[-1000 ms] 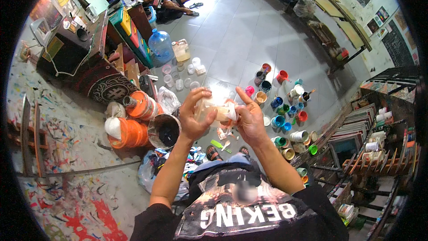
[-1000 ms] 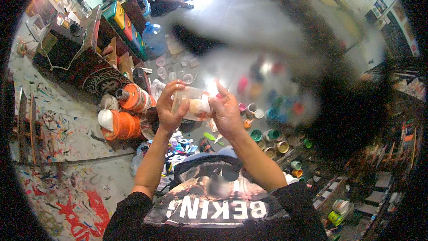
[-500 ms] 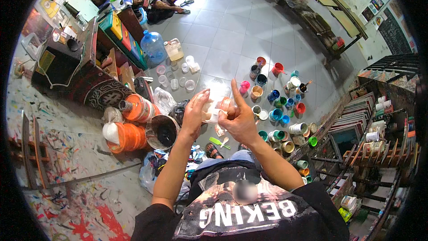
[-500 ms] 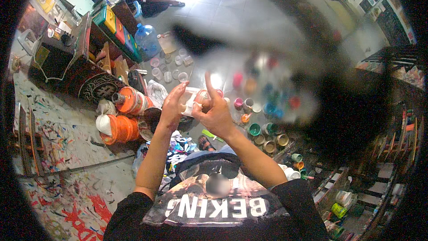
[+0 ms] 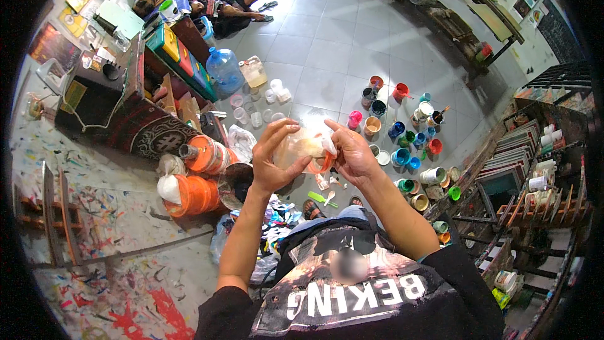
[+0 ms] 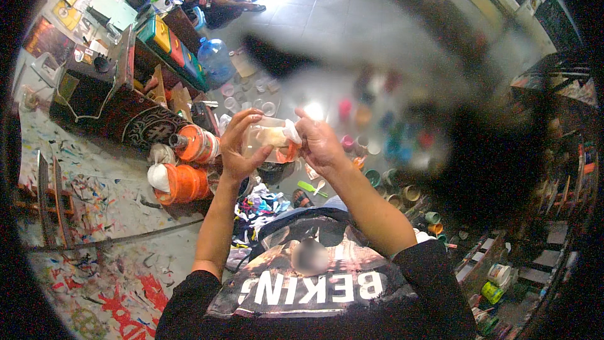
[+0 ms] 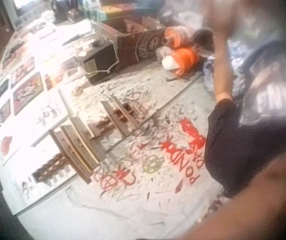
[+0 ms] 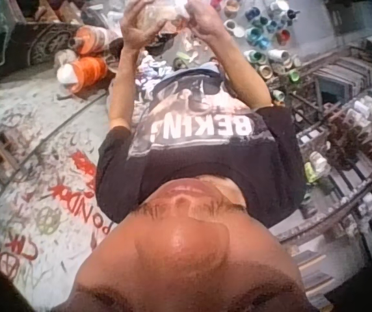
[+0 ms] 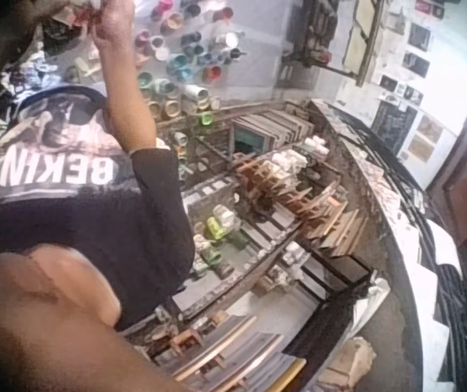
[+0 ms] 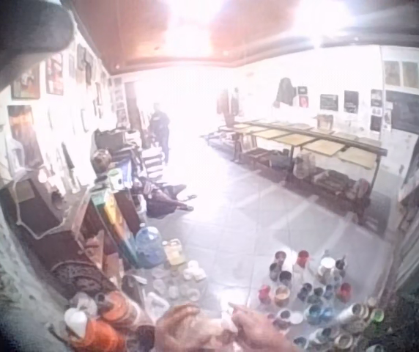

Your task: The person wipes a small plastic container using a cloth, then puts a cap on a different container and stirs a liquid in a cup.

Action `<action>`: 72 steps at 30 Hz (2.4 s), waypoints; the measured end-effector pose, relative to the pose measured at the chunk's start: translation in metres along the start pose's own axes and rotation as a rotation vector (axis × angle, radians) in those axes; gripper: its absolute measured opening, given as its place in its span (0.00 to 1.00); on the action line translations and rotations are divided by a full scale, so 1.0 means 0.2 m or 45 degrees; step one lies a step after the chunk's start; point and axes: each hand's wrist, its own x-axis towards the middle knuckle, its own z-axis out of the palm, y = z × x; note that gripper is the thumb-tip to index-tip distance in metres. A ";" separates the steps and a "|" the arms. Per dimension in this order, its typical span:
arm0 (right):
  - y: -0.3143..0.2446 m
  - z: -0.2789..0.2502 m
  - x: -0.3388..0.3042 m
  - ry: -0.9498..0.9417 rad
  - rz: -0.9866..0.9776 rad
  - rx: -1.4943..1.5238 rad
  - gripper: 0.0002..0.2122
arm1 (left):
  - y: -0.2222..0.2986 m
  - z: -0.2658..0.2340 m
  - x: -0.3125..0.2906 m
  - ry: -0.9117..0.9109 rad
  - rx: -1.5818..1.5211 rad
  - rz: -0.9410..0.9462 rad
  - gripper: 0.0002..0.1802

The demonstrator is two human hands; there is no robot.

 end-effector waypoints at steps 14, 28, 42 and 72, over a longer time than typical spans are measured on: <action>0.04 0.09 -0.06 -0.086 -0.530 -0.957 0.38 | 0.02 0.11 -0.10 0.389 -0.554 -0.957 0.24; -0.02 0.05 -0.01 -0.041 -0.229 -0.650 0.29 | 0.01 -0.02 -0.09 0.069 0.084 -0.196 0.35; 0.02 0.12 -0.08 -0.286 -0.537 -1.114 0.39 | -0.04 0.07 -0.15 0.365 -0.791 -1.309 0.26; -0.33 -0.21 -0.02 -0.184 -0.026 -0.408 0.19 | -0.06 0.30 -0.01 0.520 -0.465 -0.577 0.34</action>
